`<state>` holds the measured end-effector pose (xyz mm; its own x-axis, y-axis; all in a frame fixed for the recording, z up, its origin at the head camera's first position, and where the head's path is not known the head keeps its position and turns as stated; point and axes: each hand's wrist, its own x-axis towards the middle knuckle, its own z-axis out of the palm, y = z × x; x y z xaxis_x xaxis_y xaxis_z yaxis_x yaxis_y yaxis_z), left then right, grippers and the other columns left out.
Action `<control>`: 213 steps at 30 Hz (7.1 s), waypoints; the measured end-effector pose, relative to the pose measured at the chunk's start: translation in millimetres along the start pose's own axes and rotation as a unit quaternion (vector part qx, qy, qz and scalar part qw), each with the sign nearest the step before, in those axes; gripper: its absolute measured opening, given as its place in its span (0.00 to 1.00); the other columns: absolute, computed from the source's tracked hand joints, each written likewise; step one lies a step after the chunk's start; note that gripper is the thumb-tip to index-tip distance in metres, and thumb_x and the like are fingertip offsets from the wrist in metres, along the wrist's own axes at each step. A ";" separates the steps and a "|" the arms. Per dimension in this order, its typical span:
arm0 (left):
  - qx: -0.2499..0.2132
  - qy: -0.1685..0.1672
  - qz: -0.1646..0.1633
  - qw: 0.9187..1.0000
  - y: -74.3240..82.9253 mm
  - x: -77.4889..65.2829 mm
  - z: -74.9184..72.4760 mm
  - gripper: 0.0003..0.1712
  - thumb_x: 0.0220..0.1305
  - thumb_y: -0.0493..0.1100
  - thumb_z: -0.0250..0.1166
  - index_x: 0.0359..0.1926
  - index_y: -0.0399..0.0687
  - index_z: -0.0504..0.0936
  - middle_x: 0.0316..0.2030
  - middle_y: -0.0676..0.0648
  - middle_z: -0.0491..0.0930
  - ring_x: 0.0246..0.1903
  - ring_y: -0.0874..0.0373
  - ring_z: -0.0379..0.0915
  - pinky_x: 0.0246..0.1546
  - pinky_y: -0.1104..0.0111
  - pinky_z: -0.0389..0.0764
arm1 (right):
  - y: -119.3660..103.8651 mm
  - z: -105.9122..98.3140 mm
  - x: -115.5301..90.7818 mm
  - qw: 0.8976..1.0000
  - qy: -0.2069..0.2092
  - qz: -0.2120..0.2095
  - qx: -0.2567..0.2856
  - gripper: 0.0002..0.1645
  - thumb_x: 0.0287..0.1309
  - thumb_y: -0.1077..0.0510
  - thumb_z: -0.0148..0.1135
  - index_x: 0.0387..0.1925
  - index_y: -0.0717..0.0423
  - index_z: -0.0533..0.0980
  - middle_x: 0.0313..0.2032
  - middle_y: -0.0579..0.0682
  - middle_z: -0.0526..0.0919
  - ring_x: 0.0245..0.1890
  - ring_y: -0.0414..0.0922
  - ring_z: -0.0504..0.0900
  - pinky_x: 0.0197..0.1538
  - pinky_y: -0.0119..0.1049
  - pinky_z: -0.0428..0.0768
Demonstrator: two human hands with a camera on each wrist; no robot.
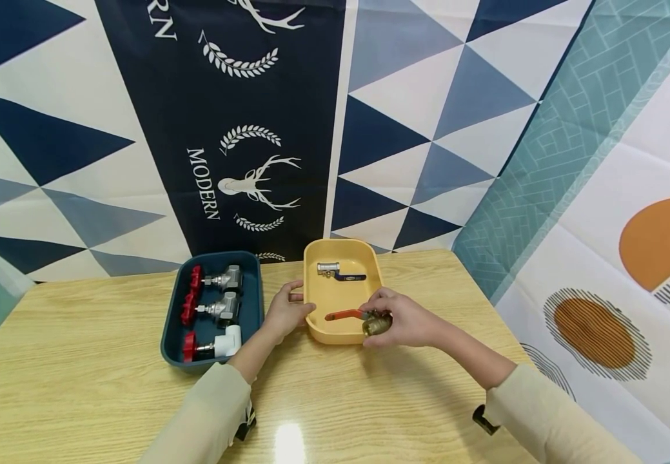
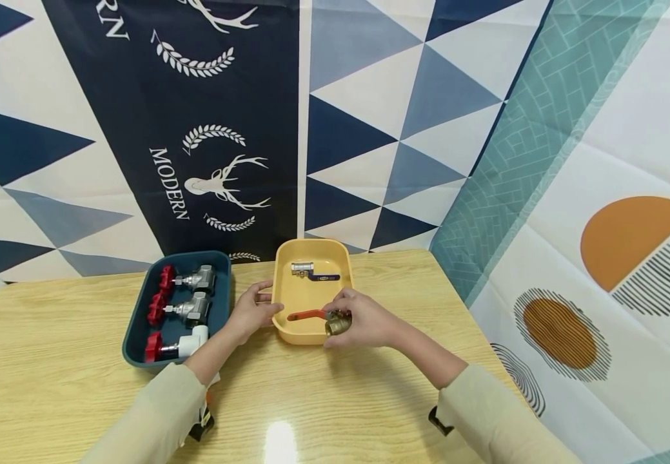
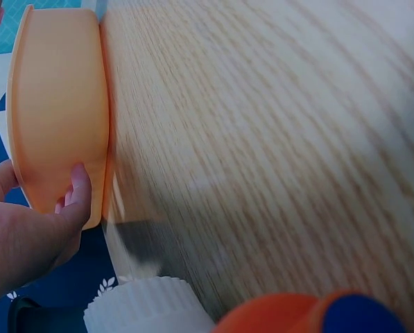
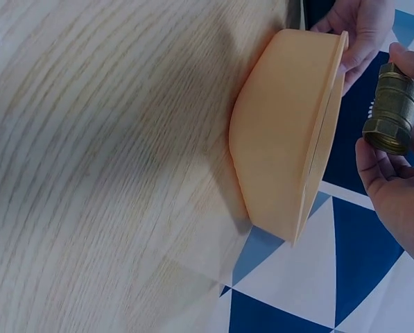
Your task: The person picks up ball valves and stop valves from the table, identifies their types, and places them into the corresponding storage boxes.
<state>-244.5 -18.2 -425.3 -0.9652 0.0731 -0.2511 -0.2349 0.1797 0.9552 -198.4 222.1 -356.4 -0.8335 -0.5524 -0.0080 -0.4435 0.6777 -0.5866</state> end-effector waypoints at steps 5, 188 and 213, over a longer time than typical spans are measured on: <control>0.001 0.001 0.002 1.000 -0.2 0.1 -0.3 0.34 0.59 0.35 0.63 0.65 0.47 0.63 0.52 0.37 0.71 0.45 0.50 0.76 0.35 0.66 0.83 | 1.5 -1.7 3.6 1.000 0.004 0.002 -0.008 0.32 0.41 0.46 0.75 0.49 0.54 0.79 0.43 0.46 0.74 0.40 0.40 0.71 0.40 0.28 0.74; -0.024 -0.014 0.029 0.999 -6.6 0.8 -1.7 0.33 0.59 0.35 0.63 0.65 0.44 0.63 0.53 0.34 0.71 0.39 0.53 0.78 0.33 0.66 0.82 | 52.4 29.9 114.3 0.989 0.032 0.093 -0.110 0.33 0.40 0.52 0.75 0.47 0.67 0.78 0.38 0.58 0.76 0.36 0.46 0.69 0.41 0.36 0.72; -0.028 -0.016 0.026 0.999 -5.6 0.8 -2.2 0.34 0.59 0.34 0.63 0.66 0.44 0.62 0.52 0.35 0.71 0.41 0.52 0.77 0.32 0.66 0.82 | 56.3 32.9 119.6 0.984 0.023 0.118 -0.129 0.28 0.39 0.52 0.76 0.42 0.64 0.78 0.37 0.56 0.75 0.35 0.45 0.69 0.42 0.37 0.72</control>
<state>-244.3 -21.3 -430.5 -0.9723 0.1121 -0.2049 -0.1915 0.1195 0.9742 -312.3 178.2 -417.1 -0.9344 -0.3472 -0.0795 -0.3006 0.8884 -0.3468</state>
